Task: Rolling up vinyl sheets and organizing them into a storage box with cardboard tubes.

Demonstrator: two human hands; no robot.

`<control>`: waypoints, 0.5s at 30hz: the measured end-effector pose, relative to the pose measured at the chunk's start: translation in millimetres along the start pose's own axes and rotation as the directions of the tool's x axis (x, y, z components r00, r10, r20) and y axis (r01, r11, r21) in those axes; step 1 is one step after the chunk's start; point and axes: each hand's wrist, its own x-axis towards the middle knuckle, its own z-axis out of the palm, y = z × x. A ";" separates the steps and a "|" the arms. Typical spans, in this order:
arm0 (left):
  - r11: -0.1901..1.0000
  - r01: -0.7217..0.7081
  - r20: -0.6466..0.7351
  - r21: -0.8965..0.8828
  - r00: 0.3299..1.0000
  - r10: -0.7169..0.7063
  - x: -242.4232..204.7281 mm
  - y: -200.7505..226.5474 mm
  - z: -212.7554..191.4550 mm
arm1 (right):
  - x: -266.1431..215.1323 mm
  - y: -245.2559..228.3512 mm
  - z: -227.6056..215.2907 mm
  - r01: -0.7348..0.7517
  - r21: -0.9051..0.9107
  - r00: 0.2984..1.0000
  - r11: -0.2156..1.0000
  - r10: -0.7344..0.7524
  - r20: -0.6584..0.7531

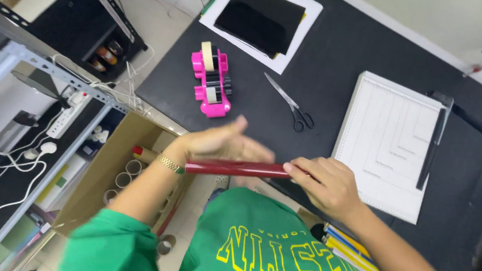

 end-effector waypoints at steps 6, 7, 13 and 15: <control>0.907 0.421 0.071 0.002 0.905 -0.420 18.9 -48.6 21.8 | -24.6 -6.6 -3.0 0.167 -0.049 0.979 0.985 -0.159 0.130; 0.897 0.441 0.102 0.015 0.892 -0.440 22.3 -63.9 21.9 | -34.7 -8.7 1.9 0.132 -0.070 0.983 0.989 -0.121 0.135; 0.838 0.546 0.006 0.008 0.838 -0.546 32.3 -107.7 19.4 | -128.8 -2.0 49.2 -0.116 0.008 0.981 0.993 0.113 0.158; 0.871 0.488 -0.127 -0.066 0.861 -0.492 32.5 -122.2 8.3 | -196.7 14.9 74.7 -0.747 0.205 0.645 0.632 0.764 -0.002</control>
